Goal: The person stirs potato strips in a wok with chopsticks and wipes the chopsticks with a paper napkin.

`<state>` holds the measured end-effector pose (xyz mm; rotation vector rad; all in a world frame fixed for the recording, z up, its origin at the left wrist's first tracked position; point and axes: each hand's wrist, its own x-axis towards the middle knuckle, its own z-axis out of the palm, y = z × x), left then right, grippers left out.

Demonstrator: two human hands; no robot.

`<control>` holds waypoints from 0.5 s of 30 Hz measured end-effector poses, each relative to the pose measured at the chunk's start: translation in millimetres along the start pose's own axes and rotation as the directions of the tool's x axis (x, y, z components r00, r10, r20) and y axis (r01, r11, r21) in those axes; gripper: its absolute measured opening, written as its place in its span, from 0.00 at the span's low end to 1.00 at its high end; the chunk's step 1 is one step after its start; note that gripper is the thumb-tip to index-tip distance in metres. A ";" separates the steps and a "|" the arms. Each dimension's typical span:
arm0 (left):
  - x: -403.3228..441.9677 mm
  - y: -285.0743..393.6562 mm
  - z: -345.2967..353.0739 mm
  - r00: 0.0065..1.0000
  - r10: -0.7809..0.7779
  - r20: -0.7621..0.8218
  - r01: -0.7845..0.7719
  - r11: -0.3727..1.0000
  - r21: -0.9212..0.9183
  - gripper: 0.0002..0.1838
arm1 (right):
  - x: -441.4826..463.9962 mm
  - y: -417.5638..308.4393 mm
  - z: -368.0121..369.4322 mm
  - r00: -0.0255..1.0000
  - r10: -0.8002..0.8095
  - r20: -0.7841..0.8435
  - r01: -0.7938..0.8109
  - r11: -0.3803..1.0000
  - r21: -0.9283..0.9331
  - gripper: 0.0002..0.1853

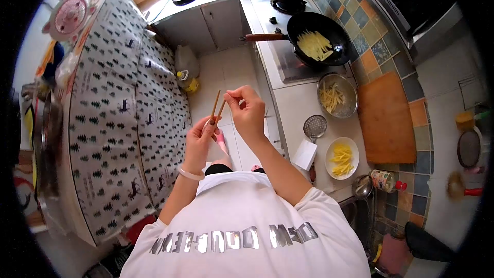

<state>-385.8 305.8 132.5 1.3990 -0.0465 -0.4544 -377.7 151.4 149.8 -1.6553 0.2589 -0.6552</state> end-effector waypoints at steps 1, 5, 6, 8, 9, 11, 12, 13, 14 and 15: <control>13.3 -1.0 -0.2 1.000 0.011 0.005 -0.011 1.000 -0.005 0.13 | 10.3 7.2 6.2 0.999 -0.047 -0.016 0.046 0.998 -0.048 0.06; 66.8 4.4 -8.0 0.998 0.000 0.056 -0.003 0.998 0.060 0.12 | 55.1 33.1 32.9 0.968 -0.242 -0.068 0.219 0.944 -0.246 0.06; 83.5 8.9 -14.7 0.997 -0.025 0.067 0.021 0.998 0.066 0.12 | 67.0 37.6 41.4 0.954 -0.290 -0.072 0.258 0.921 -0.292 0.06; 118.8 24.4 -29.0 0.994 -0.051 0.097 0.045 0.997 0.062 0.12 | 88.3 41.4 59.0 0.964 -0.250 -0.086 0.220 0.938 -0.268 0.07; 136.4 38.8 -36.3 0.992 -0.053 0.114 0.048 0.998 0.049 0.12 | 101.2 41.9 69.5 0.968 -0.233 -0.089 0.204 0.945 -0.255 0.07; 173.7 57.6 -55.5 0.988 -0.035 0.148 0.027 0.998 0.054 0.12 | 126.2 52.9 91.4 0.991 -0.112 -0.077 0.100 0.985 -0.139 0.09; 191.6 65.4 -63.6 0.987 -0.031 0.157 0.023 0.998 0.050 0.12 | 139.8 57.7 101.2 0.997 -0.051 -0.062 0.046 0.996 -0.080 0.09; 208.4 73.5 -72.1 0.986 -0.028 0.165 0.020 0.999 0.047 0.12 | 153.3 61.4 109.7 0.999 0.043 -0.005 -0.044 0.996 -0.079 0.10; 224.0 80.7 -79.6 0.984 -0.025 0.175 0.017 0.999 0.046 0.12 | 167.9 59.5 115.6 0.989 0.137 0.051 -0.133 0.988 -0.083 0.11; 238.8 87.1 -87.2 0.980 -0.037 0.194 0.028 0.998 0.052 0.13 | 183.5 55.3 119.9 0.967 0.231 0.104 -0.222 0.971 -0.091 0.12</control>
